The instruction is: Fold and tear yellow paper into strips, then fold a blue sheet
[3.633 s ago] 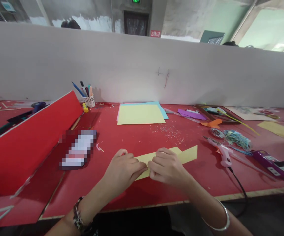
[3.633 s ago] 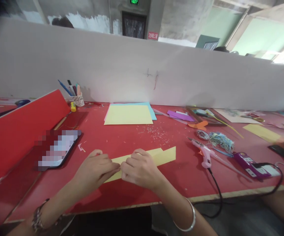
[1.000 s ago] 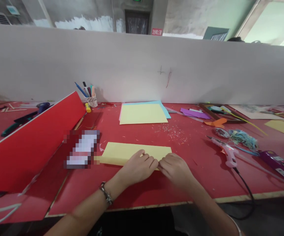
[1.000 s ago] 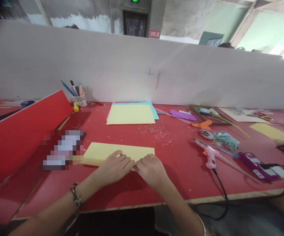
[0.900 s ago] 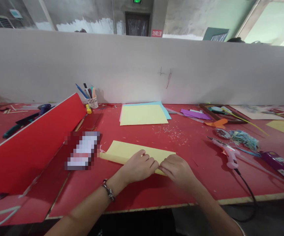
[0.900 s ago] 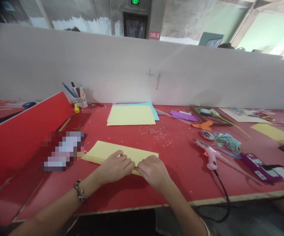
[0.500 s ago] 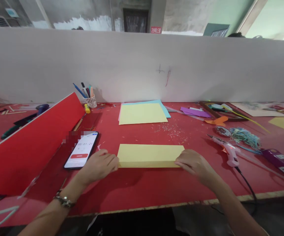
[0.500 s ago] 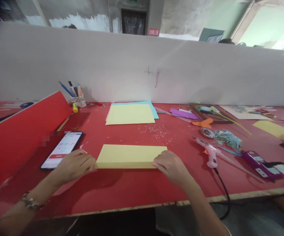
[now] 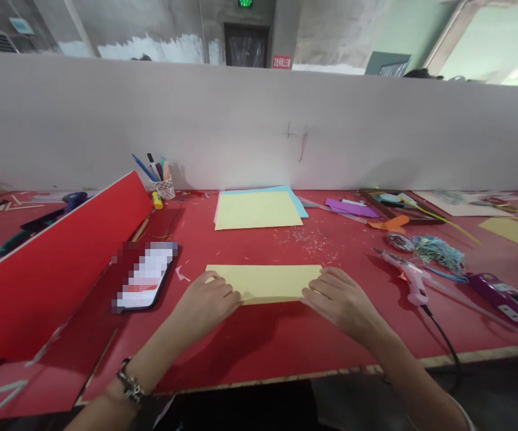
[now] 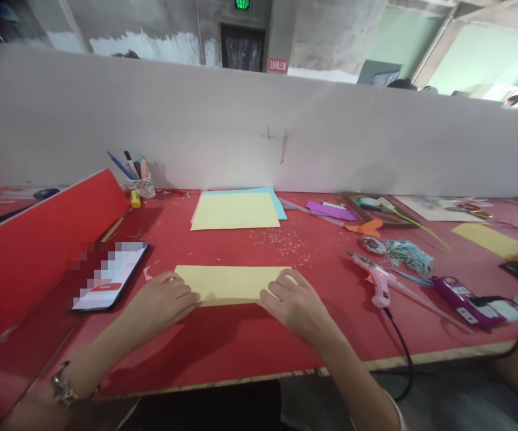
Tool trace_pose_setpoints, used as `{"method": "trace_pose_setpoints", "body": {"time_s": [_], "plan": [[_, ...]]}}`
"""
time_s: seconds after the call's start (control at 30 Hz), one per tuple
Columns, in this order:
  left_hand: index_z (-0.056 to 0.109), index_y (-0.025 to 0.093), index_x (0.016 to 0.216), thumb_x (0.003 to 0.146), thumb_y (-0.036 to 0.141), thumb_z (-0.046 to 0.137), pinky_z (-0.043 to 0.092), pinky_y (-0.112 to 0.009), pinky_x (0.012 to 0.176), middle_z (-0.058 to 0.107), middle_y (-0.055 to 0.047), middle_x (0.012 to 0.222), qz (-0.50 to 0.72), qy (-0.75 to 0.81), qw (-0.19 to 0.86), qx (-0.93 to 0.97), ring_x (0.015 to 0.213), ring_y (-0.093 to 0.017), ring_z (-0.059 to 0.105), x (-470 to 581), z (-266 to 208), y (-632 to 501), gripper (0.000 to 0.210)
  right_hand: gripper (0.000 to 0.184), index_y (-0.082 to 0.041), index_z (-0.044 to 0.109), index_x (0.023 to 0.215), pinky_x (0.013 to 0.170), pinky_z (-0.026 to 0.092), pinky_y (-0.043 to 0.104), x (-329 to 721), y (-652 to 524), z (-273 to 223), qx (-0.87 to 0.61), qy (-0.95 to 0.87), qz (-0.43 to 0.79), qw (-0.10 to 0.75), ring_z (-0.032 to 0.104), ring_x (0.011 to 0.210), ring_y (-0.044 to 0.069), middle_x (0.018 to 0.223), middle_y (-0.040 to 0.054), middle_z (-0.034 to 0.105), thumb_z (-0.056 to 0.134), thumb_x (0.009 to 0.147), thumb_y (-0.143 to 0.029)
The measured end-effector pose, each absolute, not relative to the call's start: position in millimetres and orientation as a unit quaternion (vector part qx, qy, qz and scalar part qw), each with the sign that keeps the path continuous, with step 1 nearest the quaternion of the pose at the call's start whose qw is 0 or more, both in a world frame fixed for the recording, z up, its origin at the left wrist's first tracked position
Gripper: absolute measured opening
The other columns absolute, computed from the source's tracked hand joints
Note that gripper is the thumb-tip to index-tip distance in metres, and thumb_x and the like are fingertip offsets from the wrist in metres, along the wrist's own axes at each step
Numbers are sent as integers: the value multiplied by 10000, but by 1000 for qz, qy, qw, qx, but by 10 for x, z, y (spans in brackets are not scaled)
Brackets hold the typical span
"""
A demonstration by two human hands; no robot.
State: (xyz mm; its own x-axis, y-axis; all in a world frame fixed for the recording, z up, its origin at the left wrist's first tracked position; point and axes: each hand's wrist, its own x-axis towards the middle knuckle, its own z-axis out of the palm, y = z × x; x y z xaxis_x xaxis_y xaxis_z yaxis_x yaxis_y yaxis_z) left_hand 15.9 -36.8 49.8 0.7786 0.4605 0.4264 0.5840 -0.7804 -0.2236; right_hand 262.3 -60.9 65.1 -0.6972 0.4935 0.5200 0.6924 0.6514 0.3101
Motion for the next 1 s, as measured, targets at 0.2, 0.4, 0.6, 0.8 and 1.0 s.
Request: {"method": "trace_pose_setpoints", "body": {"time_s": [0.2,0.4,0.6,0.8,1.0], "plan": [[455,177,536,769,55,377,306,-274,488,517,12,447,-153,-261,148,-942,412,-136,470,365,464,-394,274,220,-164,531,622,653,336,272,2182,-567,525,-277,-900,-269,203,401,565,116,537,-11,473,390,778,-102],[482,180,603,740,37,392,325,-280,503,543,14,483,-136,-246,131,-951,438,-142,488,316,473,-439,218,252,-168,474,513,549,285,249,2134,-542,452,-270,-883,-292,249,349,524,108,480,-20,413,397,746,-114],[533,180,702,760,51,407,348,-281,545,567,21,514,-119,-255,129,-951,462,-129,507,148,487,-417,189,272,-180,490,528,604,298,254,2499,-542,512,-304,-869,-336,200,349,537,113,480,-17,428,395,774,-117],[571,175,721,719,5,405,367,-287,551,579,13,522,-107,-275,151,-944,477,-140,519,8,505,-330,238,329,-183,514,525,620,305,258,3014,-516,566,-335,-854,-366,155,372,530,118,480,1,471,365,813,-126],[583,160,874,718,9,427,382,-300,589,632,-24,655,-72,-281,207,-934,596,-165,564,4,508,-307,268,310,-188,511,536,565,325,275,3358,-497,499,-450,-802,-328,216,428,503,130,473,9,494,358,795,-113]]}}
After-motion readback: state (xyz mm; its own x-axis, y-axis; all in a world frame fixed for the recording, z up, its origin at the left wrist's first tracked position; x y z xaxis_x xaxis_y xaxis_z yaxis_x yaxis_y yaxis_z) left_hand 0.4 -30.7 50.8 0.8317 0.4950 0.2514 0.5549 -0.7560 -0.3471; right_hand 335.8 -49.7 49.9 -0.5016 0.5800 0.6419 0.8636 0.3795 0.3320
